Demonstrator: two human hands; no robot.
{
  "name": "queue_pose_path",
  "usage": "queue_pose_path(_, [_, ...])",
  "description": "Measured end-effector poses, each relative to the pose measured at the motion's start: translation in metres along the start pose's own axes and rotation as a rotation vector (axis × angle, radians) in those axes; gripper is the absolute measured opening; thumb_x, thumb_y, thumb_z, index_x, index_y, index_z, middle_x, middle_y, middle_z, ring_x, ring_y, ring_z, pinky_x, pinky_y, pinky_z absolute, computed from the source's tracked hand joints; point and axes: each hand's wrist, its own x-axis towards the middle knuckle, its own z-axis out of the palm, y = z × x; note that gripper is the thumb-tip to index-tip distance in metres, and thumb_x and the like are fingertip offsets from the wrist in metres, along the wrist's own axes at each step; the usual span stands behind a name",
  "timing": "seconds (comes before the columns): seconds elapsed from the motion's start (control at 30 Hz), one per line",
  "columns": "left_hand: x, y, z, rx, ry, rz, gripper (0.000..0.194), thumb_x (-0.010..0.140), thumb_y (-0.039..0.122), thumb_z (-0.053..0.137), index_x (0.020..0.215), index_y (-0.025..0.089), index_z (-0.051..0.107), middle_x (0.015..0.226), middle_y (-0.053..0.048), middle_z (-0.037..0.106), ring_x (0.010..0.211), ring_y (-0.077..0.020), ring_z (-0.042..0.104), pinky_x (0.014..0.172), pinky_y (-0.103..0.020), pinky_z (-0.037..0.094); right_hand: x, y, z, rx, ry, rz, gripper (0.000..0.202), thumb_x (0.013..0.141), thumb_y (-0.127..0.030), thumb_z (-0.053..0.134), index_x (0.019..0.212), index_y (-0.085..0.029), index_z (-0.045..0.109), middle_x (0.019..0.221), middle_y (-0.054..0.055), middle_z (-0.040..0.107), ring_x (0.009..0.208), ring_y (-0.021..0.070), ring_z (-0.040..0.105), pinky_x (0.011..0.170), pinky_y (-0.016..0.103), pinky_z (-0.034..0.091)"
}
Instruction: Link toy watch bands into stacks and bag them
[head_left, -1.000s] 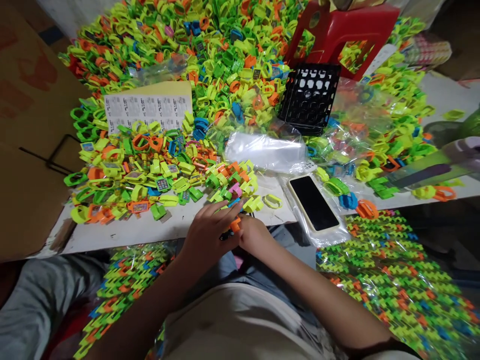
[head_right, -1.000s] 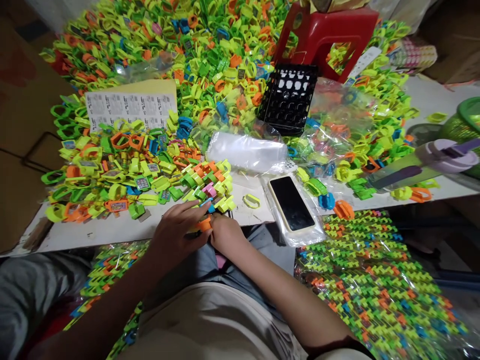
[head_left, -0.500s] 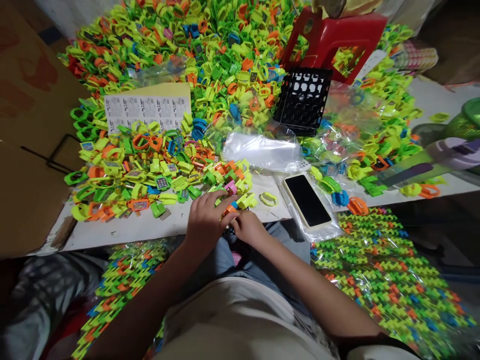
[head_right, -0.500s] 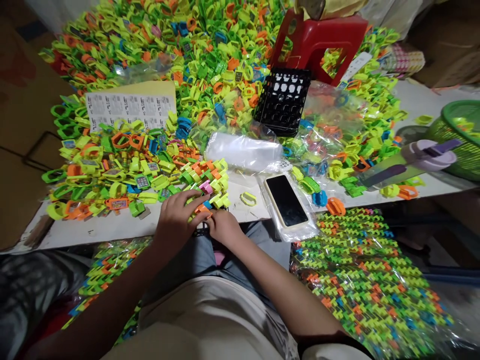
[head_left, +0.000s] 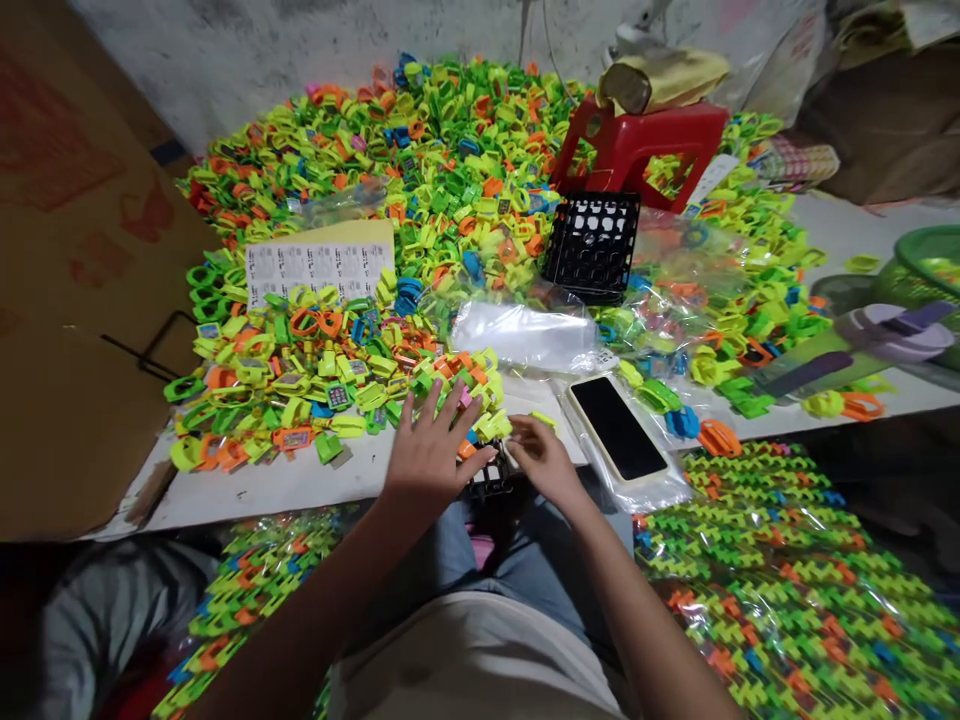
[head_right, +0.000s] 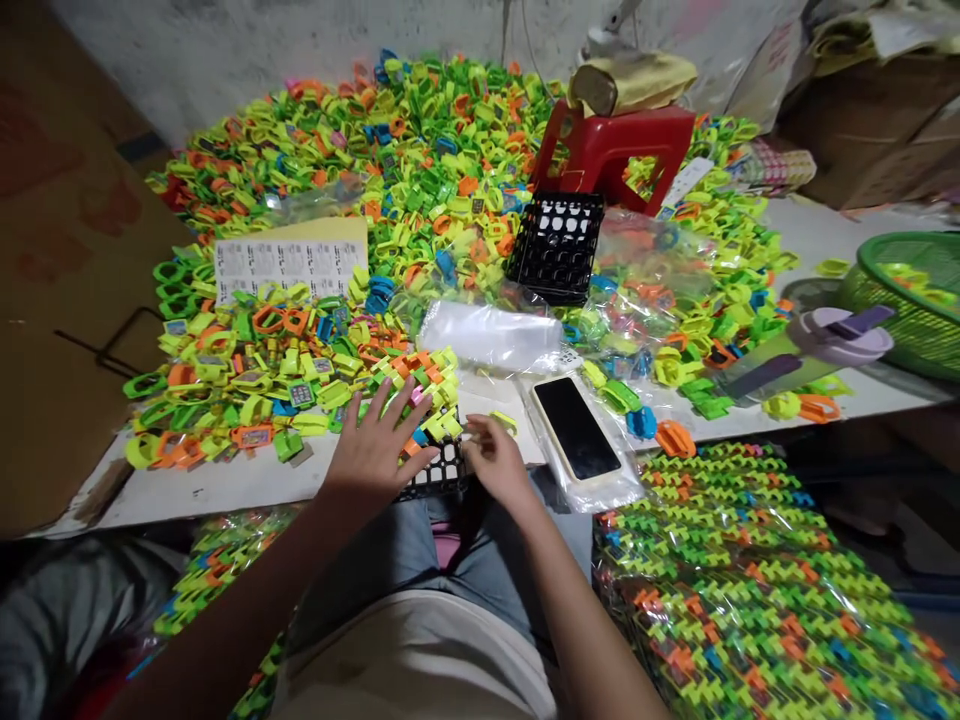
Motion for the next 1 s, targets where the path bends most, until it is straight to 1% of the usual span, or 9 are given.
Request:
queue_pose_path(0.13, [0.009, -0.004, 0.007, 0.007, -0.046, -0.037, 0.065, 0.086, 0.052, 0.048, 0.142, 0.021, 0.039, 0.146, -0.012, 0.040, 0.133, -0.0346, 0.037, 0.110, -0.056, 0.020, 0.024, -0.002, 0.010, 0.140, -0.144, -0.053, 0.031, 0.069, -0.036, 0.070, 0.095, -0.020, 0.063, 0.105, 0.006, 0.064, 0.096, 0.0189, 0.061, 0.087, 0.033, 0.050])
queue_pose_path(0.27, [0.008, -0.005, 0.011, -0.025, -0.024, -0.010, 0.078, 0.079, 0.056, 0.055, 0.144, 0.018, 0.035, 0.148, -0.015, 0.036, 0.133, -0.0359, 0.037, 0.111, -0.053, 0.021, 0.037, -0.007, 0.018, 0.094, -0.275, 0.062, 0.030, 0.064, -0.034, 0.074, 0.085, -0.017, 0.063, 0.081, 0.000, 0.066, 0.075, 0.0167, 0.061, 0.070, 0.029, 0.050])
queue_pose_path(0.4, [0.009, 0.002, 0.012, -0.117, 0.005, 0.005, 0.080, 0.077, 0.055, 0.060, 0.143, 0.016, 0.037, 0.148, -0.015, 0.036, 0.135, -0.0361, 0.035, 0.113, -0.053, 0.017, 0.045, -0.013, 0.021, 0.041, -0.384, 0.108, 0.017, 0.063, -0.025, 0.069, 0.076, -0.015, 0.064, 0.071, -0.001, 0.065, 0.065, 0.0144, 0.057, 0.061, 0.025, 0.046])
queue_pose_path(0.57, [0.011, -0.009, 0.001, -0.521, 0.028, -0.025, 0.072, 0.083, 0.052, 0.052, 0.141, 0.013, 0.036, 0.144, -0.015, 0.043, 0.133, -0.0289, 0.038, 0.112, -0.046, 0.025, 0.052, -0.014, 0.024, -0.081, -0.368, 0.049, 0.014, 0.065, -0.028, 0.065, 0.070, -0.016, 0.063, 0.069, 0.001, 0.066, 0.064, 0.0163, 0.058, 0.060, 0.026, 0.044])
queue_pose_path(0.67, [0.003, -0.036, 0.000, -0.852, 0.139, -0.283, 0.045, 0.092, 0.043, 0.038, 0.126, 0.017, 0.051, 0.131, -0.012, 0.054, 0.125, -0.0225, 0.047, 0.107, -0.040, 0.036, 0.052, -0.011, 0.028, -0.150, -0.330, 0.027, 0.016, 0.067, -0.032, 0.064, 0.070, -0.017, 0.063, 0.072, 0.003, 0.068, 0.066, 0.0182, 0.060, 0.061, 0.028, 0.045])
queue_pose_path(0.73, [-0.007, -0.056, 0.012, -0.992, 0.235, -0.599, 0.037, 0.089, 0.044, 0.042, 0.110, 0.017, 0.058, 0.116, -0.010, 0.062, 0.114, -0.0220, 0.056, 0.100, -0.039, 0.042, 0.051, -0.011, 0.029, -0.145, -0.334, 0.033, 0.017, 0.067, -0.034, 0.065, 0.069, -0.017, 0.062, 0.072, 0.003, 0.069, 0.067, 0.0189, 0.061, 0.061, 0.028, 0.046])
queue_pose_path(0.8, [-0.017, -0.072, 0.032, -1.127, 0.183, -0.781, 0.038, 0.079, 0.047, 0.056, 0.101, 0.016, 0.060, 0.103, -0.010, 0.067, 0.102, -0.0235, 0.062, 0.092, -0.040, 0.048, 0.051, -0.012, 0.026, -0.104, -0.385, 0.034, 0.018, 0.069, -0.035, 0.064, 0.073, -0.018, 0.063, 0.075, 0.003, 0.070, 0.070, 0.0199, 0.062, 0.064, 0.029, 0.049])
queue_pose_path(0.9, [-0.025, -0.081, 0.062, -1.297, 0.035, -0.731, 0.046, 0.067, 0.041, 0.067, 0.104, 0.016, 0.060, 0.105, -0.011, 0.068, 0.102, -0.0260, 0.063, 0.091, -0.040, 0.049, 0.050, -0.016, 0.008, -0.078, -0.464, -0.004, 0.022, 0.074, -0.033, 0.063, 0.090, -0.019, 0.064, 0.092, 0.004, 0.071, 0.085, 0.0212, 0.065, 0.077, 0.033, 0.051])
queue_pose_path(1.0, [-0.021, -0.079, 0.080, -1.388, 0.052, -0.679, 0.055, 0.058, 0.030, 0.071, 0.110, 0.017, 0.057, 0.116, -0.011, 0.064, 0.112, -0.0263, 0.059, 0.095, -0.038, 0.046, 0.046, -0.030, -0.024, -0.106, -0.401, -0.033, 0.023, 0.081, -0.035, 0.058, 0.098, -0.020, 0.062, 0.101, 0.006, 0.070, 0.093, 0.0209, 0.065, 0.082, 0.034, 0.051])
